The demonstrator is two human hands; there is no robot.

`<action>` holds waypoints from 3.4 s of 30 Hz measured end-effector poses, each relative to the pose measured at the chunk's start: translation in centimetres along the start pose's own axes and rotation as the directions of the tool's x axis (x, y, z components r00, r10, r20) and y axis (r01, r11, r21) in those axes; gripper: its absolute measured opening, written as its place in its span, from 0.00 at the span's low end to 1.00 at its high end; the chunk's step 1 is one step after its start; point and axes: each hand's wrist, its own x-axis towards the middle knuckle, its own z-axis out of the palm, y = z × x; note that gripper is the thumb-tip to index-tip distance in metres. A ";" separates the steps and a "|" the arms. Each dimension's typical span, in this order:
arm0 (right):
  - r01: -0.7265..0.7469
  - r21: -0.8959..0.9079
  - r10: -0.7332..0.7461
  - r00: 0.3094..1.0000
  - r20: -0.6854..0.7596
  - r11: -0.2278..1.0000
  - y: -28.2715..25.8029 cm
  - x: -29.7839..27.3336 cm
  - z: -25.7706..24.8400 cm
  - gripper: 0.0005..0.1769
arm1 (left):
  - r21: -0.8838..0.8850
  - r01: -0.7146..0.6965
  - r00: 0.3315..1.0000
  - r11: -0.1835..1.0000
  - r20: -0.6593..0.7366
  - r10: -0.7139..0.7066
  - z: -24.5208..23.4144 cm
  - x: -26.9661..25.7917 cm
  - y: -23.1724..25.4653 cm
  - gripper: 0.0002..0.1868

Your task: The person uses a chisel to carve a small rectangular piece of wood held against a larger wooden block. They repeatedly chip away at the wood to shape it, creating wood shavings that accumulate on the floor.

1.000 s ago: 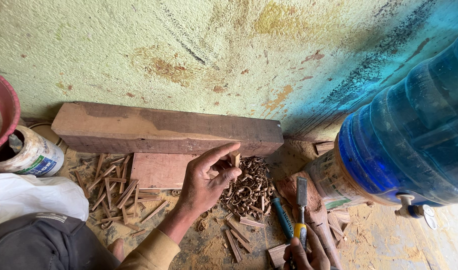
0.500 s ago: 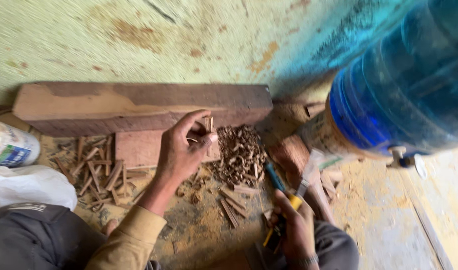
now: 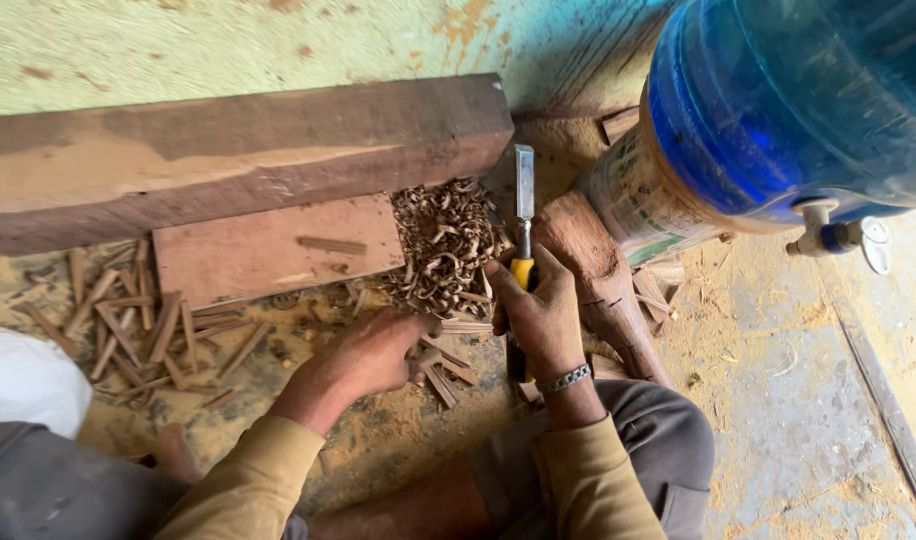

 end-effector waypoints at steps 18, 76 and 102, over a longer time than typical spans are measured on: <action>-0.004 0.108 0.009 0.999 -0.047 0.994 -0.8 -0.8 -1.5 0.11 | -0.453 0.092 0.970 0.887 -0.159 -0.182 -1.9 0.8 -1.6 0.11; 0.076 0.174 -0.088 0.994 0.061 0.982 -2.4 -4.7 3.3 0.24 | -0.640 -0.713 0.672 0.288 -0.740 0.019 -5.2 -2.3 0.8 0.22; 0.012 0.229 -0.036 0.994 0.102 0.973 -2.5 -4.6 3.1 0.20 | -0.703 -0.688 0.688 0.181 -0.711 -0.146 -5.9 -2.9 0.6 0.21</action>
